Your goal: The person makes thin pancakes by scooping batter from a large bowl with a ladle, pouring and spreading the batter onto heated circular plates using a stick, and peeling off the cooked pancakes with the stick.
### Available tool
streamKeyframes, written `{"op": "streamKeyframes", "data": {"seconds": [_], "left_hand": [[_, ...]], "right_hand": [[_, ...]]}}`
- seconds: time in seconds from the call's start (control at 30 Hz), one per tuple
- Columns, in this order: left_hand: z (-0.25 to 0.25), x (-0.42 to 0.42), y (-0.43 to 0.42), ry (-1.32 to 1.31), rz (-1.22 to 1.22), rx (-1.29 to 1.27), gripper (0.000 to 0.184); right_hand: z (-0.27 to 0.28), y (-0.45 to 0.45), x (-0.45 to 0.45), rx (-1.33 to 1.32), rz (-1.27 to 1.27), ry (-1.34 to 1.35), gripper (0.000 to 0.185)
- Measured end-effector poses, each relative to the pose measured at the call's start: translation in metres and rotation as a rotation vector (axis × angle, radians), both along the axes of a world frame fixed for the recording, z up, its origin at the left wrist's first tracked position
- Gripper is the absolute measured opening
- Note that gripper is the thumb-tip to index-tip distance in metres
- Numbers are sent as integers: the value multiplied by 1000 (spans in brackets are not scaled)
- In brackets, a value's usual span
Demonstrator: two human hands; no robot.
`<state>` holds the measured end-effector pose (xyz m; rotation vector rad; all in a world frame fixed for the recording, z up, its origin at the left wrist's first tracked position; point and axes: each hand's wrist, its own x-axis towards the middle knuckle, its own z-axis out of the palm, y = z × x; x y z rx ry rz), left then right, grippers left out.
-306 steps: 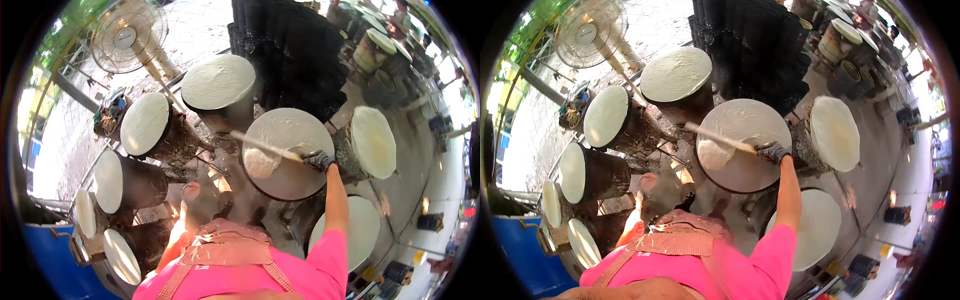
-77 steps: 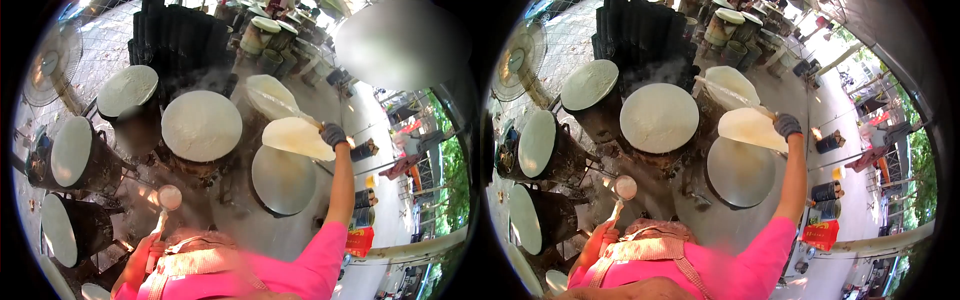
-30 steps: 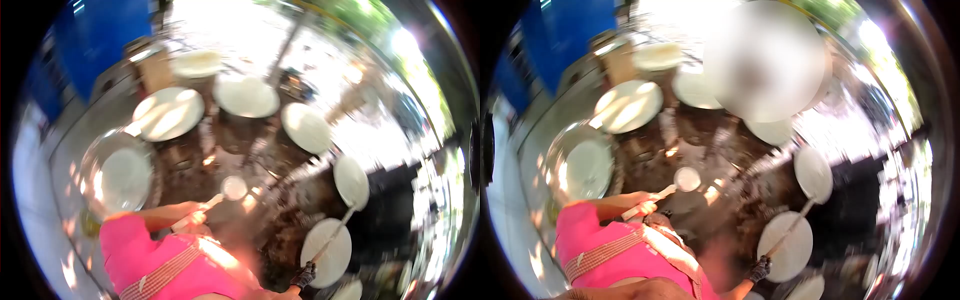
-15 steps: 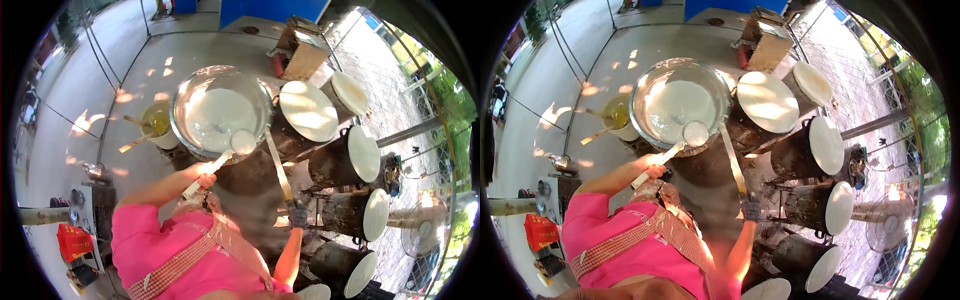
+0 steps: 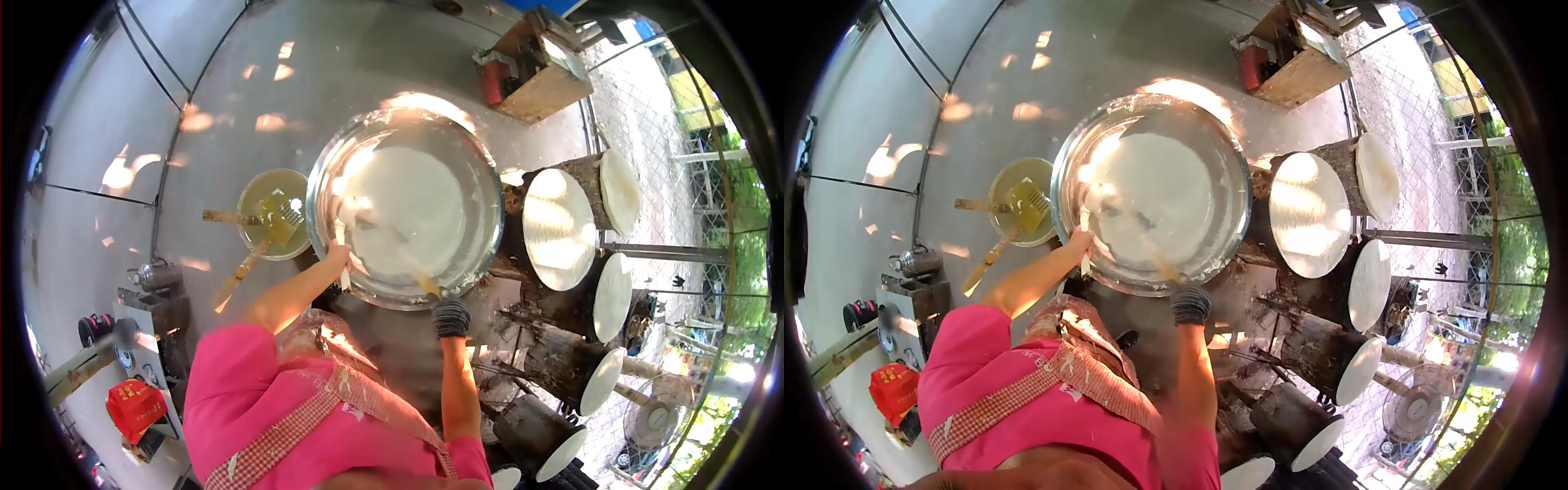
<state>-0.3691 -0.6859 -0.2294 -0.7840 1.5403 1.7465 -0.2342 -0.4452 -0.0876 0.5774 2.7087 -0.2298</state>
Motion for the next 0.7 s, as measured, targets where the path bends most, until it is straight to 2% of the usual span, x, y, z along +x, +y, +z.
{"op": "streamKeyframes", "data": {"seconds": [0.03, 0.07, 0.17, 0.23, 0.27, 0.3, 0.4, 0.5, 0.53, 0.6, 0.67, 0.7], "left_hand": [[-2, -1, 1, -9, 1, 7, 20], [0, 0, 3, -5, -14, 12, 22], [-1, -8, 10, -4, -63, 19, 27], [-8, -16, 17, -30, -131, 18, 28], [-17, -25, 17, -63, -252, 55, 24], [-10, -30, 27, -102, -257, 106, 22], [58, -34, 35, -229, -287, 238, 17], [154, -31, 12, -459, -64, 801, 19], [197, -29, 8, -349, -148, 734, 25], [249, -35, 0, -206, -447, 620, 29], [319, -22, -11, 106, -361, 741, 34], [349, -32, -17, -93, -413, 740, 40]], "right_hand": [[-5, 4, 0, -9, -132, 11, 40], [-12, 3, 1, -57, -95, -244, 41], [1, -8, -4, -183, -77, 61, 41], [-8, 2, 3, -199, -190, -82, 39], [-11, 2, 5, -169, -198, -99, 40], [-8, -3, 7, -141, -211, -117, 41], [11, -24, 28, -78, -264, -177, 44], [57, -30, 60, -173, -348, 135, 42], [68, -29, 65, -134, -346, 209, 41], [92, -27, 67, -91, -337, 384, 39], [139, -29, 59, -241, -333, 617, 38], [179, -36, 48, -404, -332, 755, 36]]}}
